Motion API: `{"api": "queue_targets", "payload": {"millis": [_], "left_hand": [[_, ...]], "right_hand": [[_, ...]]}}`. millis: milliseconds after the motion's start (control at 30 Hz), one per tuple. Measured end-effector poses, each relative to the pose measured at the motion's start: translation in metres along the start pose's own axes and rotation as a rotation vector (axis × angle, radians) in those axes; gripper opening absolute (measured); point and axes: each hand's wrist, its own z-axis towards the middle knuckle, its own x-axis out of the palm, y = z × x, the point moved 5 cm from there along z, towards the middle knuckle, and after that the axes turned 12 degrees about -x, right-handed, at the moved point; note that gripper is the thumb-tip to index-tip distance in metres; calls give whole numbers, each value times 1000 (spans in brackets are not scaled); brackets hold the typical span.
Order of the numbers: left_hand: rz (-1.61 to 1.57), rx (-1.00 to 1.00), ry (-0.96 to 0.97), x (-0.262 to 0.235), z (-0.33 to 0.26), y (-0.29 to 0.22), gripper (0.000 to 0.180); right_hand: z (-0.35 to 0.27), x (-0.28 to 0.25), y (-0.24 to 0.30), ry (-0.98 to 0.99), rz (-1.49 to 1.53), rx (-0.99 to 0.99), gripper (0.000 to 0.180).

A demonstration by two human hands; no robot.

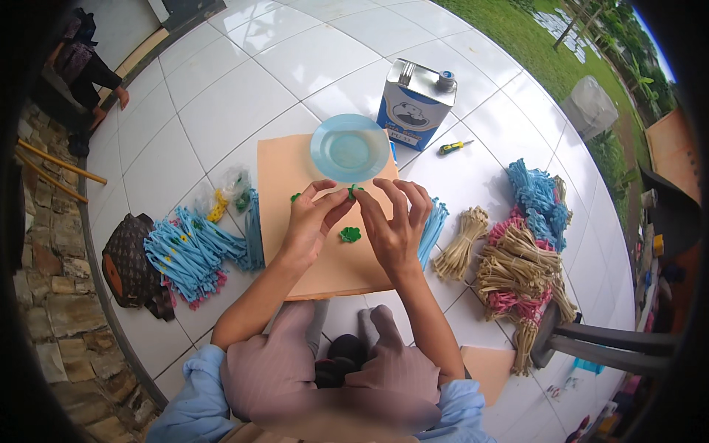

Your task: The person organizes blue plastic shoe components, picks up green decorative stars from a small bag, and checks a large metal adhesive container.

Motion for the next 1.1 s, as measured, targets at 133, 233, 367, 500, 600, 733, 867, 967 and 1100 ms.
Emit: {"api": "queue_targets", "payload": {"millis": [133, 233, 367, 500, 600, 733, 867, 967, 1100], "left_hand": [[16, -13, 17, -1, 1, 1, 26], [16, -18, 13, -1, -1, -1, 24], [36, -9, 9, -5, -1, -1, 22], [64, 73, -11, -14, 0, -4, 22], [141, 99, -47, -17, -2, -11, 20], [175, 156, -43, -21, -1, -21, 16], [350, 305, -156, -50, 8, -41, 12], [671, 389, -330, -77, 19, -62, 9], [799, 376, -361, -73, 24, -62, 8]], "right_hand": [[1, -1, -1, -13, 4, -11, 29], [3, 0, 0, 5, 12, -13, 29], [3, 3, 0, 37, 35, 4, 29], [5, 10, 4, 80, 77, 14, 28], [6, 16, 7, 96, 120, 30, 25], [9, 21, 5, 140, 204, 59, 28], [11, 27, -4, 206, 294, 136, 38], [16, 37, -20, 290, 410, 261, 39], [16, 50, -40, 462, 306, 148, 34]]}}
